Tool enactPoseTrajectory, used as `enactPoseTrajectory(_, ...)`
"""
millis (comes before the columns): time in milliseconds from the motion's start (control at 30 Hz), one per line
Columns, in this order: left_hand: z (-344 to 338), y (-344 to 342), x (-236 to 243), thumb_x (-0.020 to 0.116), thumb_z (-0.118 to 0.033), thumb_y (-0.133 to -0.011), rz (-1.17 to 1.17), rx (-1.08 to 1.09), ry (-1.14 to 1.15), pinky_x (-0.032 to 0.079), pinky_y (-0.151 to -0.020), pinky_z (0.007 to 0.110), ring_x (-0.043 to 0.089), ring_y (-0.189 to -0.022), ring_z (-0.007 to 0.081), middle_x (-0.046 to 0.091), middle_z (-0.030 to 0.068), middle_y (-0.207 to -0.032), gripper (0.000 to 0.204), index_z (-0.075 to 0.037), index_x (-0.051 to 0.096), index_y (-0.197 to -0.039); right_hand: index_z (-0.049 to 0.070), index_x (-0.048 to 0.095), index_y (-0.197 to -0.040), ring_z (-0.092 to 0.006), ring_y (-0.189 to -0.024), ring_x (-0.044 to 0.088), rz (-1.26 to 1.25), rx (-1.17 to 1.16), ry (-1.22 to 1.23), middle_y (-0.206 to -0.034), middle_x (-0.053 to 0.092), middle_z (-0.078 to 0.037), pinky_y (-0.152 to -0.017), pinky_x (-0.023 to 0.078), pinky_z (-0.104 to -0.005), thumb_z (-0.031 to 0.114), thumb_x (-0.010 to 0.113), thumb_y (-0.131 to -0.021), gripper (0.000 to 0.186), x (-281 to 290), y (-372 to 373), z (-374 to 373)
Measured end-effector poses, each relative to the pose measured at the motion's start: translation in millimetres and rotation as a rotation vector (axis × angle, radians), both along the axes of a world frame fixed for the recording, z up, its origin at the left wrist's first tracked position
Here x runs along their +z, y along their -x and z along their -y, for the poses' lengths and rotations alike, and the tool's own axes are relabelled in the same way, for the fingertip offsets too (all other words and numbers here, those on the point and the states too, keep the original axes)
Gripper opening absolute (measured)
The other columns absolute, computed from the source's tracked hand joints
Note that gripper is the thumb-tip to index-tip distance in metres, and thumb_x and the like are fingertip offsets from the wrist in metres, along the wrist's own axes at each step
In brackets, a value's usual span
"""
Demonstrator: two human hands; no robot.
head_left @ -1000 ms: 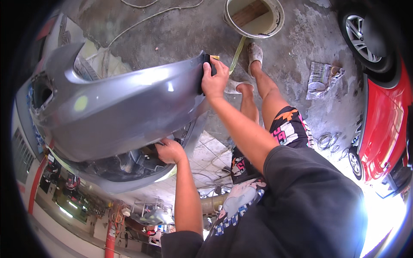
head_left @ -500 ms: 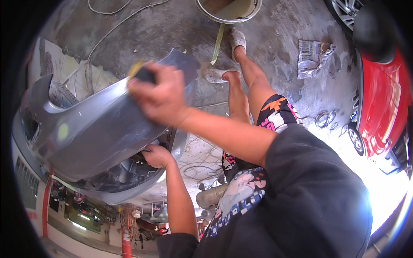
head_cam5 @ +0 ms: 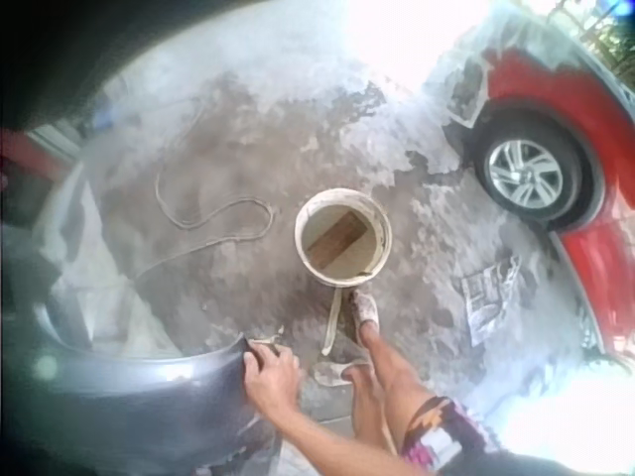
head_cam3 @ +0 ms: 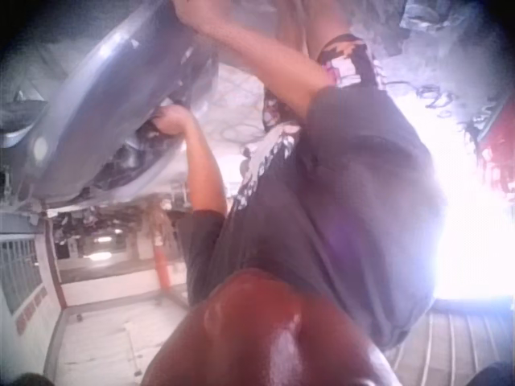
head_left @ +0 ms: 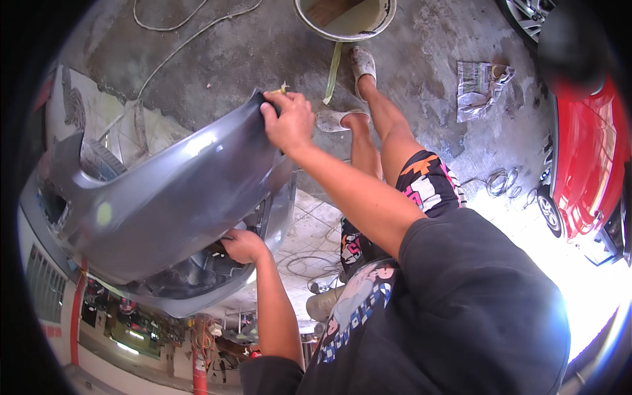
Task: The person sands a silver car bumper with a sanding block, repeatedly dipping the block into a bucket of water. The person works on the front grille area and the curved lower edge of the bumper, smoothing the surface by hand.
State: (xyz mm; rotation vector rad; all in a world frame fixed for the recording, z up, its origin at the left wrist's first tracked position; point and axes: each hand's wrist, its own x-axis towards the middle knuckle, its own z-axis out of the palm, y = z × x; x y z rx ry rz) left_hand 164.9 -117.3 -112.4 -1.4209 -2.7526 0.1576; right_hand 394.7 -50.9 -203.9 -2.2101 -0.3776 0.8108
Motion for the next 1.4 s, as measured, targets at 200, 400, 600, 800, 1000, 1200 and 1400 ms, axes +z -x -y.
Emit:
enactPoseTrajectory(200,5.0,7.8,8.8,0.05,-0.039,-0.106,0.031,0.069,0.027,0.053,-0.081,0.059,0.072,-0.093,0.0516,0.076,0.0305,-0.1,0.049,0.005,0.073,-0.113,0.02,0.08,-0.118,-0.0421,-0.122,0.058,0.051,0.205,-0.315,-0.127,0.062,-0.024,-0.105,0.046,-0.0525,0.029,0.076,-0.094,0.027,70.9,18.1,10.4)
enactPoseTrajectory(400,-2.2,8.6,-7.4,0.052,-0.036,-0.106,0.006,0.063,-0.003,0.053,-0.082,0.058,0.072,-0.093,0.0512,0.076,0.0304,-0.101,0.046,0.004,0.073,-0.113,0.02,0.08,-0.117,-0.0429,-0.121,0.058,0.0,-0.099,-0.02,-0.13,0.061,-0.023,-0.105,0.045,-0.0512,0.03,0.076,-0.094,0.025,13.9,15.0,-20.5)
enactPoseTrajectory(600,4.8,17.7,1.0,0.052,-0.037,-0.107,0.058,0.085,0.007,0.054,-0.081,0.056,0.072,-0.092,0.0511,0.076,0.0308,-0.102,0.049,0.007,0.073,-0.113,0.019,0.08,-0.117,-0.0406,-0.118,0.059,-0.019,0.144,-0.192,-0.125,0.062,-0.02,-0.104,0.046,-0.0511,0.028,0.077,-0.093,0.026,28.8,0.6,-5.6)
enactPoseTrajectory(800,4.3,18.9,-3.6,0.049,-0.039,-0.107,0.036,0.07,-0.031,0.054,-0.08,0.056,0.072,-0.092,0.0512,0.076,0.0311,-0.101,0.052,0.007,0.073,-0.111,0.018,0.08,-0.117,-0.0398,-0.121,0.059,0.005,0.016,-0.156,-0.121,0.064,-0.019,-0.103,0.048,-0.05,0.028,0.078,-0.092,0.027,36.5,17.7,-10.9)
enactPoseTrajectory(1000,-0.5,7.3,2.1,0.049,-0.042,-0.107,0.028,0.087,0.019,0.054,-0.082,0.056,0.072,-0.096,0.0509,0.075,0.0308,-0.104,0.054,0.005,0.073,-0.112,0.023,0.079,-0.116,-0.0397,-0.124,0.057,-0.14,-0.066,-0.097,-0.127,0.062,-0.017,-0.104,0.047,-0.0491,0.031,0.076,-0.093,0.025,-10.3,8.2,-12.4)
enactPoseTrajectory(1200,17.6,34.4,-15.7,0.052,-0.037,-0.105,0.058,0.06,-0.087,0.053,-0.078,0.057,0.072,-0.092,0.052,0.074,0.0336,-0.102,0.05,0.008,0.072,-0.112,0.011,0.076,-0.118,-0.0365,-0.122,0.06,-0.061,0.041,-0.169,-0.119,0.067,-0.017,-0.104,0.048,-0.0459,0.024,0.075,-0.096,0.026,27.6,30.6,15.6)
enactPoseTrajectory(1400,2.3,26.0,-10.4,0.051,-0.038,-0.106,0.019,0.02,-0.026,0.053,-0.078,0.058,0.071,-0.091,0.0519,0.074,0.0338,-0.099,0.051,0.008,0.072,-0.111,0.015,0.077,-0.115,-0.037,-0.123,0.059,-0.214,-0.122,-0.03,-0.12,0.066,-0.017,-0.104,0.047,-0.049,0.023,0.075,-0.093,0.024,-18.0,-1.8,-24.4)
